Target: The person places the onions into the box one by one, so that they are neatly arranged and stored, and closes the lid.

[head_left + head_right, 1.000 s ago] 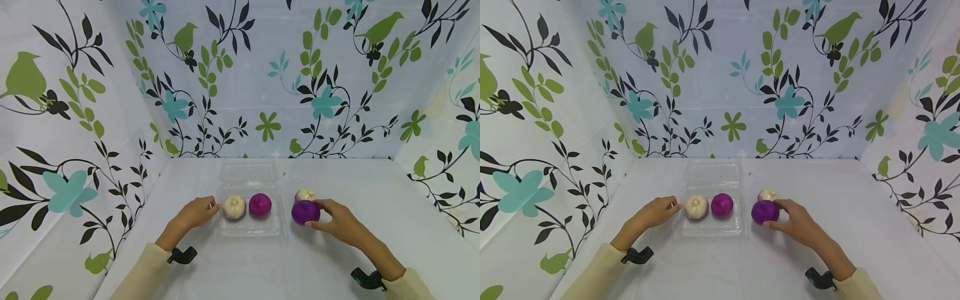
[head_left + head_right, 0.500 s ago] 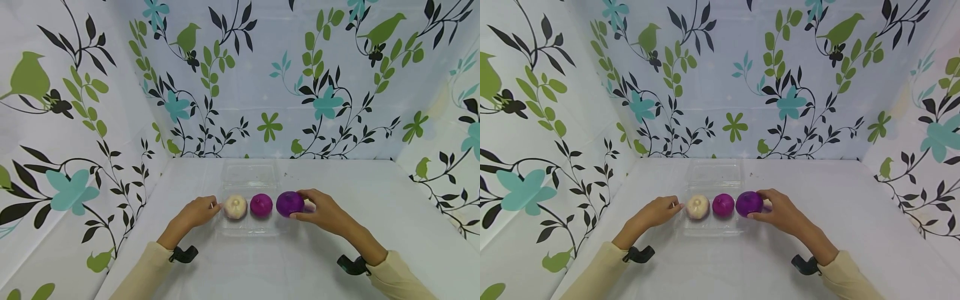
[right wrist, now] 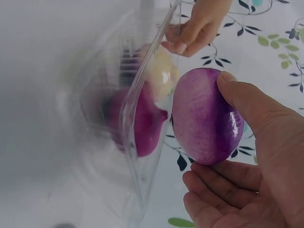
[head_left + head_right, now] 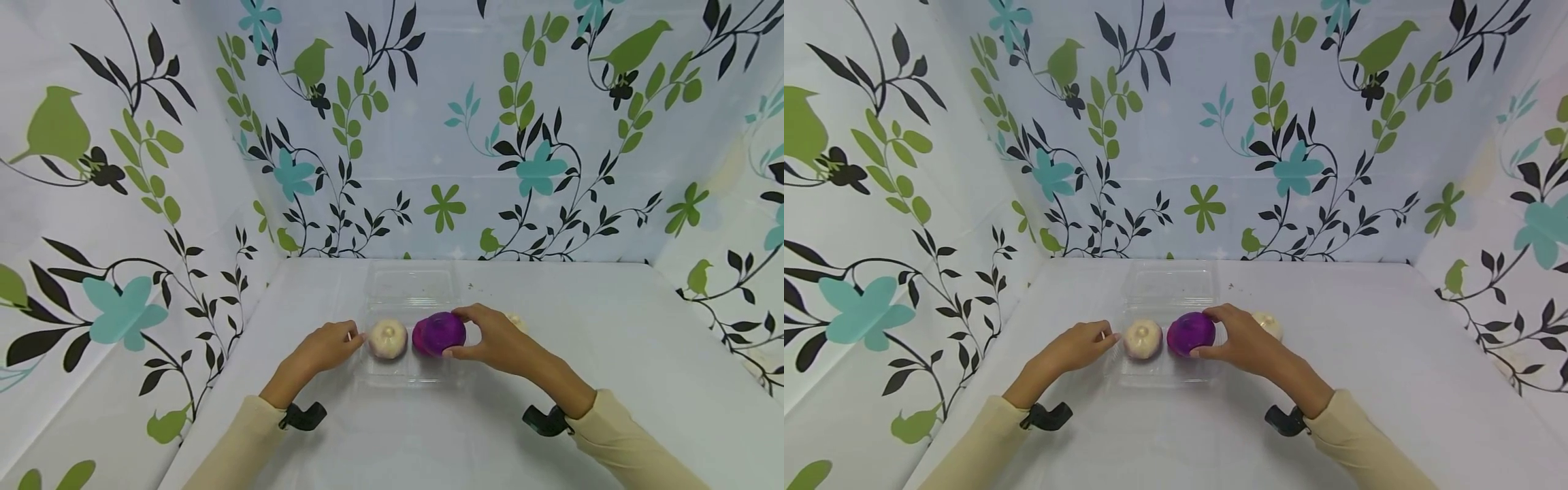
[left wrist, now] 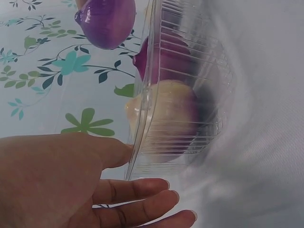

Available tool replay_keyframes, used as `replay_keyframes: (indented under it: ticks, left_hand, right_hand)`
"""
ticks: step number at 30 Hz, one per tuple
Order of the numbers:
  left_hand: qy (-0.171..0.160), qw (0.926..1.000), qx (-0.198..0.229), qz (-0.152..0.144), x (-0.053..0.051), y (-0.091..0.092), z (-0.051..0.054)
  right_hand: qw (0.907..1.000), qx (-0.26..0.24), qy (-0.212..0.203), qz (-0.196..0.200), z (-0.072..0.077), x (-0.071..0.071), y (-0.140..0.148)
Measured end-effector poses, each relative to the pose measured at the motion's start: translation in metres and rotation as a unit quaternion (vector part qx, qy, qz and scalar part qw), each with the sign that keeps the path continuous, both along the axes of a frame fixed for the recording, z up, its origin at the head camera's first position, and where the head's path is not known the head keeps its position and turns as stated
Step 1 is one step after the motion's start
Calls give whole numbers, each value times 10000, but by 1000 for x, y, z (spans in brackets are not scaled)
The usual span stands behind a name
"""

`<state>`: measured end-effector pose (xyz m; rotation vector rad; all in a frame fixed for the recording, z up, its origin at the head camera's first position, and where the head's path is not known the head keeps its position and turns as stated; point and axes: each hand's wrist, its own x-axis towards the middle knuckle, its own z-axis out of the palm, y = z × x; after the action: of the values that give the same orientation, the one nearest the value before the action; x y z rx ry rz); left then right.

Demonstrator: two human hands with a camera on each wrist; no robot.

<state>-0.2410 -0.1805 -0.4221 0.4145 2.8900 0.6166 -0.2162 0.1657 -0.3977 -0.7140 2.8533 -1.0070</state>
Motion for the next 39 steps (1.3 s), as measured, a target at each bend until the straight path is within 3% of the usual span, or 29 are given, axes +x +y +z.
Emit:
replay_keyframes:
  ticks: [13,20,39]
  left_hand:
    - [-20,10000,-61,32,1,1,2]
    - [-31,10000,-78,4,0,1,1]
    - [-35,9999,92,-110,3,0,3]
  right_hand:
    - [9971,-178,-127,729,4,1,-52]
    - [9967,-93,-320,737,-2,1,-73]
    - [9974,-173,-209,662,-15,0,-96]
